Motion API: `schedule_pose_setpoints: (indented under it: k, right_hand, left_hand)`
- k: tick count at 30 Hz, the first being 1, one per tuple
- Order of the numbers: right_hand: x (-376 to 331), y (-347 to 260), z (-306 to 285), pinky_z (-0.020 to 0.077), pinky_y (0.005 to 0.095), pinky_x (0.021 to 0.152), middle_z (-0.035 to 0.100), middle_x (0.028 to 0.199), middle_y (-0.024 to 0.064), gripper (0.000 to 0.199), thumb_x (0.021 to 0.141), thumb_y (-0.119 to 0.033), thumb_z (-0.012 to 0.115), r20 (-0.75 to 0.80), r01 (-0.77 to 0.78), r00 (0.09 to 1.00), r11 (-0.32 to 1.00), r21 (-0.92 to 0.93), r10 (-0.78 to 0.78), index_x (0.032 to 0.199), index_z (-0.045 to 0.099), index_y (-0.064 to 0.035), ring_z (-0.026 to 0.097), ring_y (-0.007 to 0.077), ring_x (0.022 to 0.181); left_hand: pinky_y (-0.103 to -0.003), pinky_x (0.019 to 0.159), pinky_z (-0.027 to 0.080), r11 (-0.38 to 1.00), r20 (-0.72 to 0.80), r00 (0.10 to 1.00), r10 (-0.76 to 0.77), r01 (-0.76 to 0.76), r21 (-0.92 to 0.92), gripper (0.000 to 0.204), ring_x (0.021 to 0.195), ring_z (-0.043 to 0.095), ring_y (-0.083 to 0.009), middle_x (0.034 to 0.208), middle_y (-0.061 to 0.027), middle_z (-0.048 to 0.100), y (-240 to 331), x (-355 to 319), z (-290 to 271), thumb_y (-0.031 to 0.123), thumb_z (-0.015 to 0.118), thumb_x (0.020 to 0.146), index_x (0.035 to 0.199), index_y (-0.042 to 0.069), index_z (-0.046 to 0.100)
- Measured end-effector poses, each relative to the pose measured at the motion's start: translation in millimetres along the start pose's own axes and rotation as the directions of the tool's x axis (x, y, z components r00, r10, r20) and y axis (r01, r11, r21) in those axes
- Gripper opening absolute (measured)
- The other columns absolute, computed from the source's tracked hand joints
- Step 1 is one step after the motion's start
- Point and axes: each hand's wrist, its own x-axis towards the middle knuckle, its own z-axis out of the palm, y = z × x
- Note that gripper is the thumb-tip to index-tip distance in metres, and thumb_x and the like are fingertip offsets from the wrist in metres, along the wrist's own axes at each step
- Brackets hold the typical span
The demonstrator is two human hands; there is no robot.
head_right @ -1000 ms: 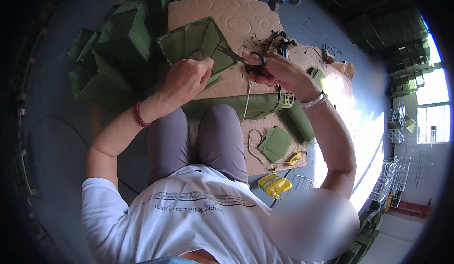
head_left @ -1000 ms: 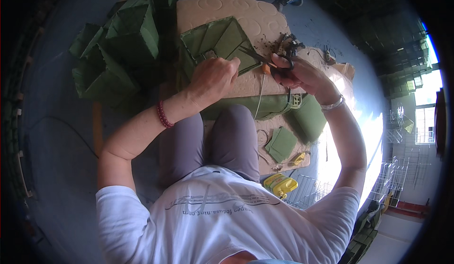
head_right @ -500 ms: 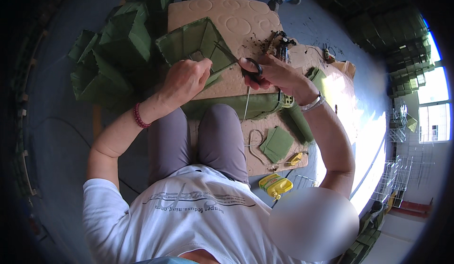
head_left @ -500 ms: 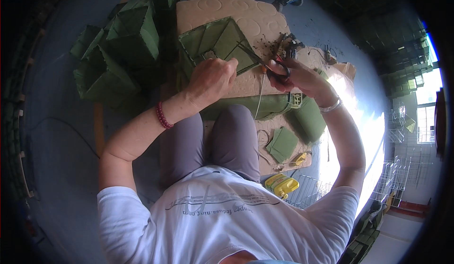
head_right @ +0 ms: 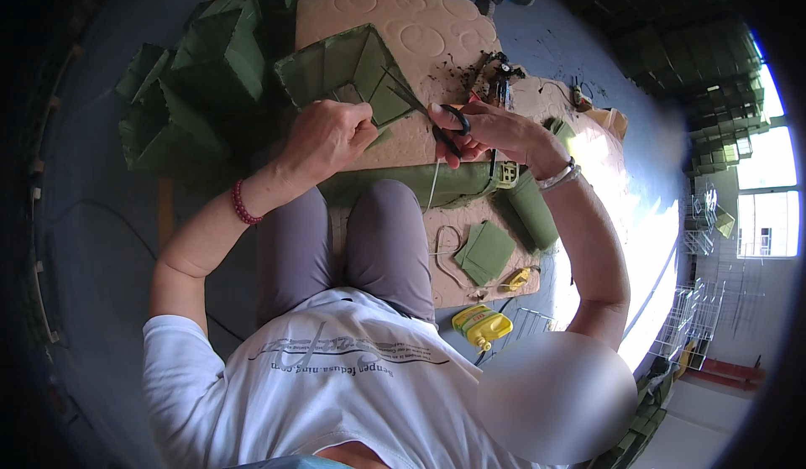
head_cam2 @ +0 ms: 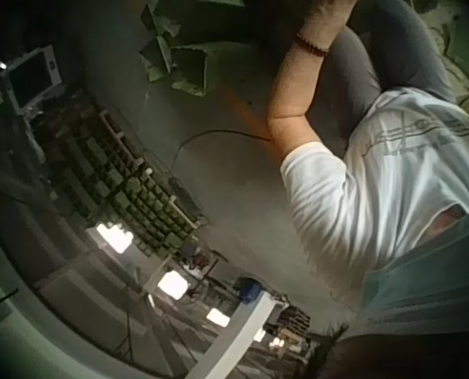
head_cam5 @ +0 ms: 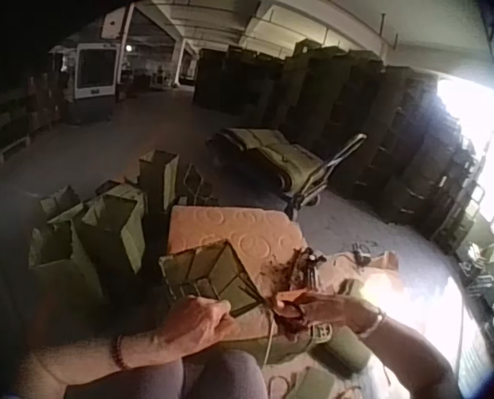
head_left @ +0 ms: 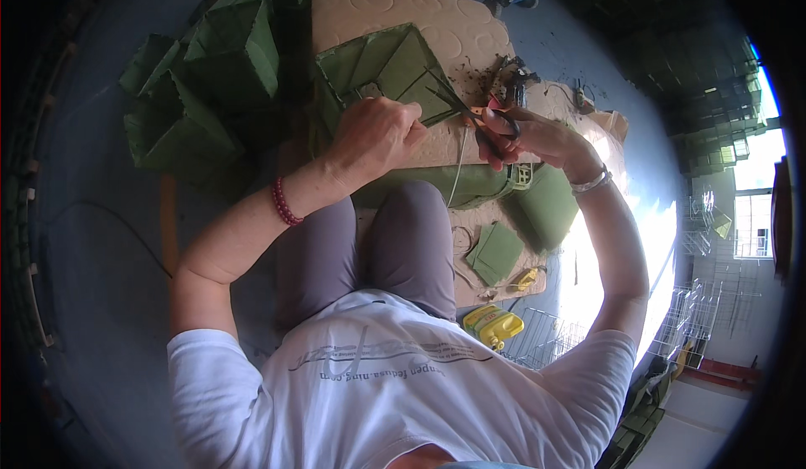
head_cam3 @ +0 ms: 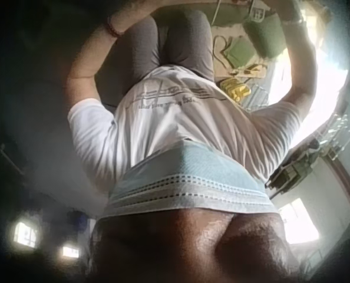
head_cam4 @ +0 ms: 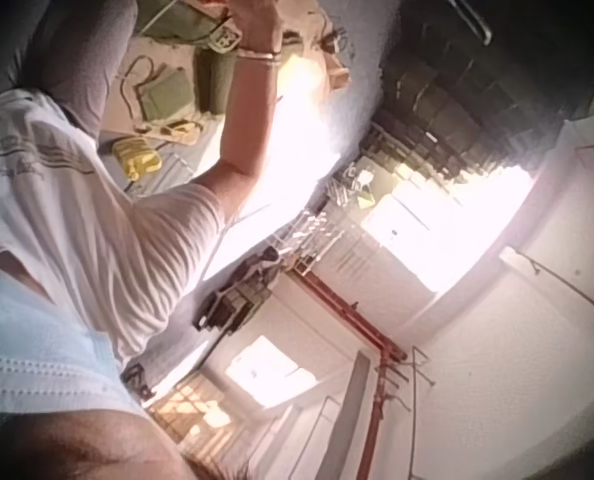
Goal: Applying adhesive and assembling green padded fabric covers onto foam or wire frames to create upholstered products.
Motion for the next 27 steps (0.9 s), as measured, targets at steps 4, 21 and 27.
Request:
schedule_pose_setpoints:
  k: [4, 21, 27]
  right_hand:
    - [0, -4, 1, 0.0435, 0.0209, 0.055, 0.061, 0.063, 0.0023, 0.070, 0.085, -0.071, 0.043, -0.018, -0.057, 0.998, 0.998, -0.019, 0.057, 0.078, 0.065, -0.0049, 0.055, 0.0079, 0.059]
    - [12, 0, -2, 0.0436, 0.0210, 0.055, 0.061, 0.065, 0.0035, 0.066, 0.087, -0.066, 0.046, 0.033, -0.080, 0.996, 0.994, 0.074, 0.077, 0.078, 0.064, -0.0031, 0.056, 0.0090, 0.059]
    - [2, -6, -5, 0.0427, 0.0207, 0.052, 0.061, 0.064, 0.0036, 0.065, 0.085, -0.067, 0.050, 0.053, -0.049, 0.998, 0.996, 0.080, 0.044, 0.078, 0.064, -0.0033, 0.055, 0.0085, 0.057]
  left_hand:
    - [-0.040, 0.056, 0.050, 0.981, 0.001, 1.000, 0.020, -0.019, 0.191, 0.018, 0.061, 0.062, -0.0317, 0.058, -0.0151, 0.058, 1, 0, -4, 0.007, 0.062, 0.072, 0.055, 0.003, 0.055]
    - [-0.045, 0.077, 0.049, 0.993, 0.353, 0.932, -0.086, 0.050, 0.111, 0.025, 0.084, 0.060, -0.0393, 0.085, -0.0225, 0.061, -19, 20, -9, 0.016, 0.049, 0.083, 0.074, -0.004, 0.060]
    - [-0.044, 0.078, 0.052, 0.984, 0.271, 0.959, -0.084, 0.037, 0.175, 0.025, 0.085, 0.063, -0.0380, 0.083, -0.0225, 0.064, -23, 15, -6, 0.018, 0.052, 0.083, 0.075, -0.003, 0.063]
